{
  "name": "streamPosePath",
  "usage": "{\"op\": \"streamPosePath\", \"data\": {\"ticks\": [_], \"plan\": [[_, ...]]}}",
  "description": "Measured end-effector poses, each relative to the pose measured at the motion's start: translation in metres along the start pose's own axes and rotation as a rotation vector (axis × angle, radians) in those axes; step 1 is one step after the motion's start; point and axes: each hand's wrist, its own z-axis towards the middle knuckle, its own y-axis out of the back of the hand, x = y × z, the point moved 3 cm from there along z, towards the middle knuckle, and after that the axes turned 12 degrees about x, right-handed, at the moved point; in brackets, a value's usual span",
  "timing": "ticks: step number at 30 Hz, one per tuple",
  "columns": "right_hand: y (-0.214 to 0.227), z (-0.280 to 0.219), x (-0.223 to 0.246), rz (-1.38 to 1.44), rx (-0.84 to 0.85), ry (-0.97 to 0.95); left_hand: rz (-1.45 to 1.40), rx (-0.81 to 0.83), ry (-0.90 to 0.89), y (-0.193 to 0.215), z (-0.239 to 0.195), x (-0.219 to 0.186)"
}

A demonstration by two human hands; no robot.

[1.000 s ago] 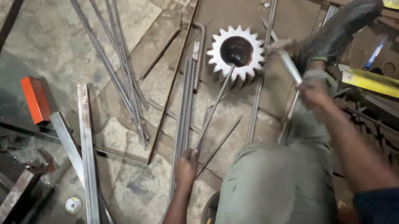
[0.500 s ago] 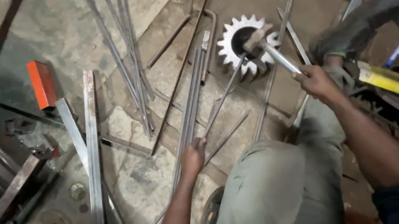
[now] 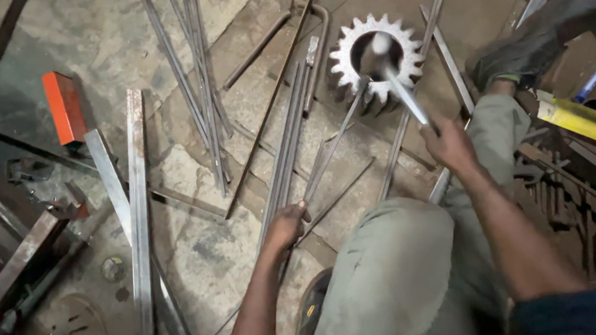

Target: The person uses a hammer and a metal rod to adjust a large gear wheel on the floor, while another person moves metal rods nearby.

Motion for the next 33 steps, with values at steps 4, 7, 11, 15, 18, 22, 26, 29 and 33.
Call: {"op": "streamPosePath", "data": {"ticks": [4,7,11,15,18,22,26,29,33], "plan": [[-0.013,-0.007,-0.024,0.378,0.200,-0.620,0.325,-0.123,-0.083,-0.001,0.000,0.003],[0.000,-0.009,-0.011,0.515,0.075,-0.544,0.659,-0.364,-0.228,-0.013,-0.026,-0.013],[-0.003,-0.021,-0.011,0.328,-0.106,-0.220,0.766,-0.389,-0.095,-0.020,-0.049,-0.042],[-0.040,-0.033,-0.057,0.026,0.026,-0.344,0.780,-0.400,-0.025,-0.024,-0.046,-0.035],[-0.051,-0.055,-0.072,0.075,0.094,-0.410,0.673,-0.400,-0.138,-0.025,-0.036,-0.018],[-0.062,-0.065,-0.073,-0.009,0.171,-0.582,0.600,-0.379,-0.116,-0.034,0.006,-0.028],[-0.062,-0.064,-0.071,-0.004,0.154,-0.575,0.161,-0.125,-0.617,-0.053,0.111,-0.137],[-0.060,-0.063,-0.069,-0.028,0.158,-0.556,-0.046,0.048,-0.638,-0.057,0.136,-0.172],[-0.061,-0.066,-0.059,0.019,0.174,-0.574,-0.122,0.151,-0.177,-0.051,0.122,-0.134]]}}
